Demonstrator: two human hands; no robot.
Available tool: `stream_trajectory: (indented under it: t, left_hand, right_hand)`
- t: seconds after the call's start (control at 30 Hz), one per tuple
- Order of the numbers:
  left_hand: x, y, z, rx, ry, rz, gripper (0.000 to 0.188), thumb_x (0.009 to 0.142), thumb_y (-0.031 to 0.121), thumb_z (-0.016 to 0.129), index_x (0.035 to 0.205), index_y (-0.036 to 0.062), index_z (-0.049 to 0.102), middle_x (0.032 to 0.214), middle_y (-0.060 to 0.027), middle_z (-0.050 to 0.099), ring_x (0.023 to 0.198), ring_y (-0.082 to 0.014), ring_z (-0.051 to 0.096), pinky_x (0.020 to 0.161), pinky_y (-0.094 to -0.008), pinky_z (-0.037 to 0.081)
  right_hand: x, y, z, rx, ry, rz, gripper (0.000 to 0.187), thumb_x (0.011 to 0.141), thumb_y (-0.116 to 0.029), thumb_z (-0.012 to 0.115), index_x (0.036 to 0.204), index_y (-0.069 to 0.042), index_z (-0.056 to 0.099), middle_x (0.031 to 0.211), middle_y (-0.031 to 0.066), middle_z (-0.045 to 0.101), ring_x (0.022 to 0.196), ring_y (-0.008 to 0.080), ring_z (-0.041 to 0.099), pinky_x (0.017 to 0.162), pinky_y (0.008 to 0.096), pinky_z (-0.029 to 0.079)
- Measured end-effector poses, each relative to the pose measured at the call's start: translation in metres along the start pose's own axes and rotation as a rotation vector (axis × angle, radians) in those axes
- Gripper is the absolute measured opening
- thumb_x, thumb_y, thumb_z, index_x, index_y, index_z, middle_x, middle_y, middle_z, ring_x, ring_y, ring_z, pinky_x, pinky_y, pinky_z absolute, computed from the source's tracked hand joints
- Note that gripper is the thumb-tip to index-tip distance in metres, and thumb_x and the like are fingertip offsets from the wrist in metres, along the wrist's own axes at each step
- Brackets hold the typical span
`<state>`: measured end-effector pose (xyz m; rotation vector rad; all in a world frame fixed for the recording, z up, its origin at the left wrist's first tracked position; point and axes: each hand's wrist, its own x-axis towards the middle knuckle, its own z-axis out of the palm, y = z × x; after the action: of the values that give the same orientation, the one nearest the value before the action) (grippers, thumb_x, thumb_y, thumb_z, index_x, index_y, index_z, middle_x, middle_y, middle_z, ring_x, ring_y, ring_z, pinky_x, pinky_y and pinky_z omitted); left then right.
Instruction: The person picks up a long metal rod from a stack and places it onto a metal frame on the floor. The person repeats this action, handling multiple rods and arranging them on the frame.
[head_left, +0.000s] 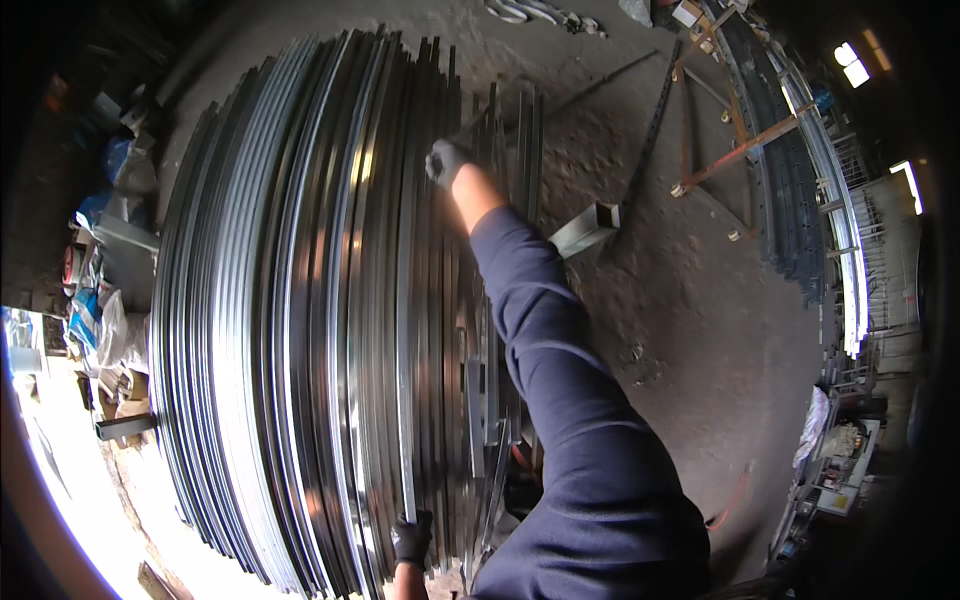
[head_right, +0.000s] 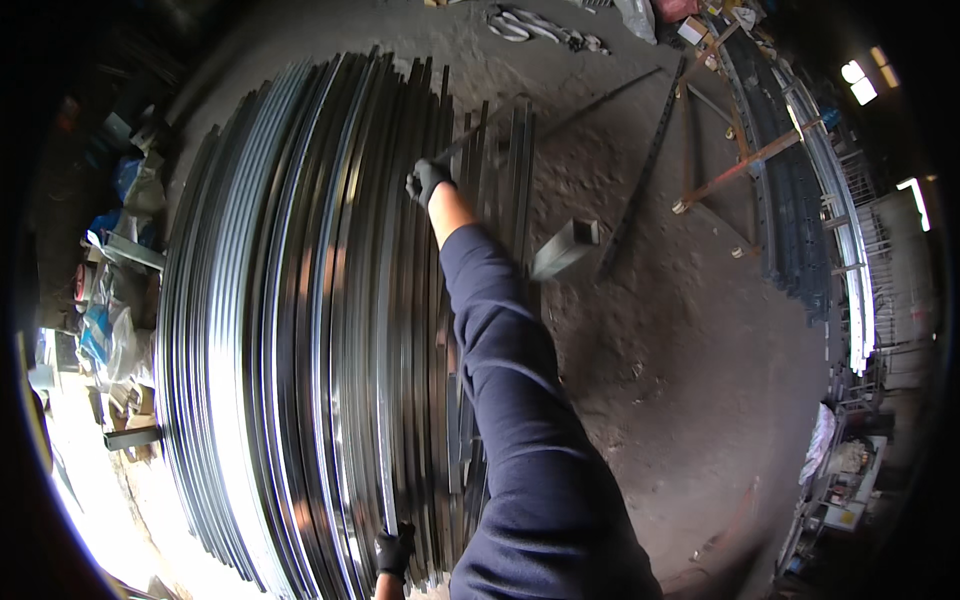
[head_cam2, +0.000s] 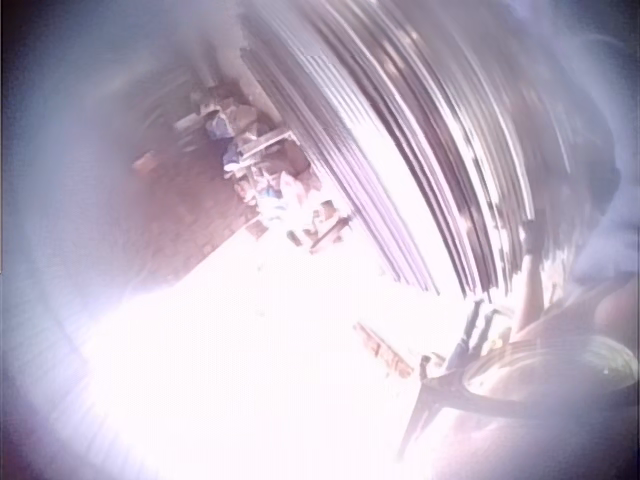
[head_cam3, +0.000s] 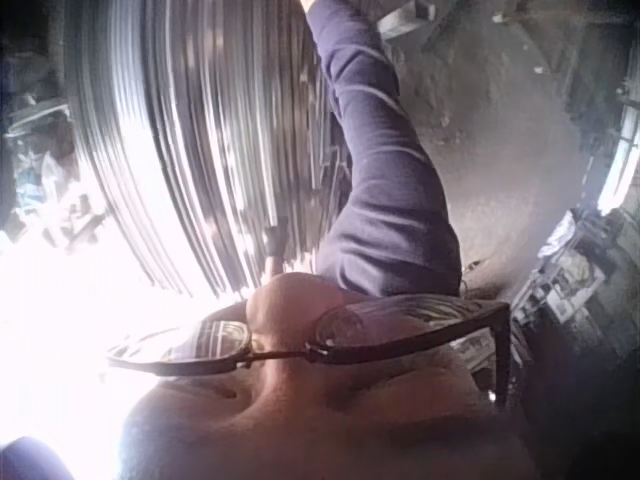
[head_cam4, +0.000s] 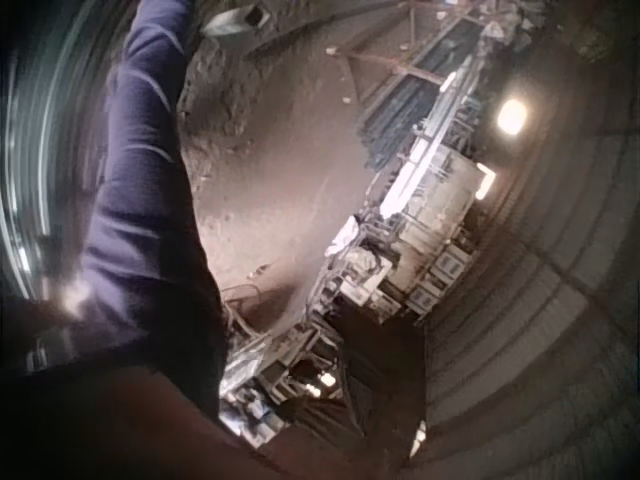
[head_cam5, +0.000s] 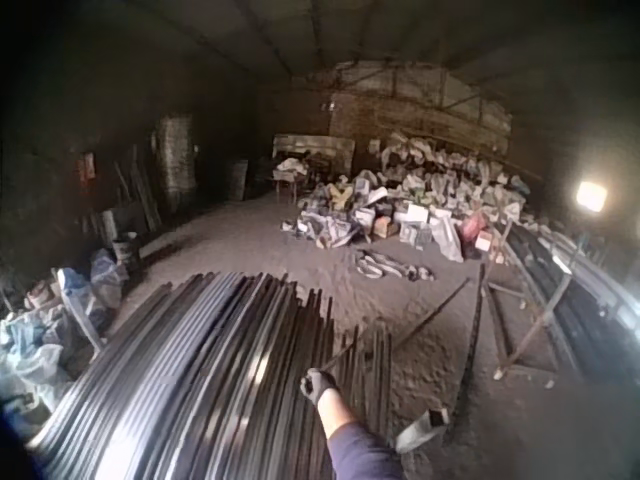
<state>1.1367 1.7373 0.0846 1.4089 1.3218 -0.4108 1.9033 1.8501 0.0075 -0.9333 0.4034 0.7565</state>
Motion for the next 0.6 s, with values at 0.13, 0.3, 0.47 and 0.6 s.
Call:
stream_trajectory:
  t: [0.13,0.3,0.47,0.6]
  left_hand:
    - [0.011,-0.013,-0.006,-0.03,0.003,-0.01,0.021,0.083,0.026,0.074,0.088,0.0069,0.065,0.062,-0.0021,0.061,0.052,-0.0121,0.059,0.049,-0.0316,0.046]
    - [0.022,-0.036,-0.001,0.092,0.001,0.022,0.027,0.084,0.031,0.075,0.091,0.006,0.066,0.066,-0.0064,0.065,0.062,-0.0163,0.063,0.058,-0.0349,0.048]
    - [0.017,-0.045,0.005,-0.041,0.013,0.054,0.016,0.084,0.024,0.073,0.086,0.009,0.066,0.06,0.002,0.057,0.048,-0.0096,0.055,0.046,-0.0277,0.043]
    - [0.015,-0.05,0.006,-0.095,-0.028,0.015,0.019,0.086,0.026,0.074,0.086,0.008,0.067,0.066,0.0,0.062,0.058,-0.0101,0.057,0.053,-0.0295,0.045]
  right_hand:
    - [-0.007,-0.023,0.011,-0.128,-0.093,-0.078,0.02,0.093,-0.023,0.056,0.075,-0.015,0.052,0.057,0.0037,0.053,0.047,0.0182,0.054,0.043,0.0306,0.048]
    - [-0.03,-0.101,0.04,0.182,-0.291,0.029,0.023,0.088,-0.014,0.06,0.068,-0.014,0.048,0.058,0.0008,0.05,0.047,0.0132,0.048,0.04,0.0251,0.039]
    - [-0.07,-0.154,-0.009,0.009,-0.485,-0.031,0.027,0.087,-0.019,0.057,0.067,-0.017,0.04,0.06,-0.0044,0.038,0.048,0.0098,0.039,0.044,0.0243,0.033]
    - [-0.099,-0.208,-0.017,0.205,-0.39,-0.052,0.021,0.092,-0.02,0.05,0.075,-0.01,0.043,0.061,-0.0016,0.038,0.048,0.0119,0.038,0.044,0.0267,0.034]
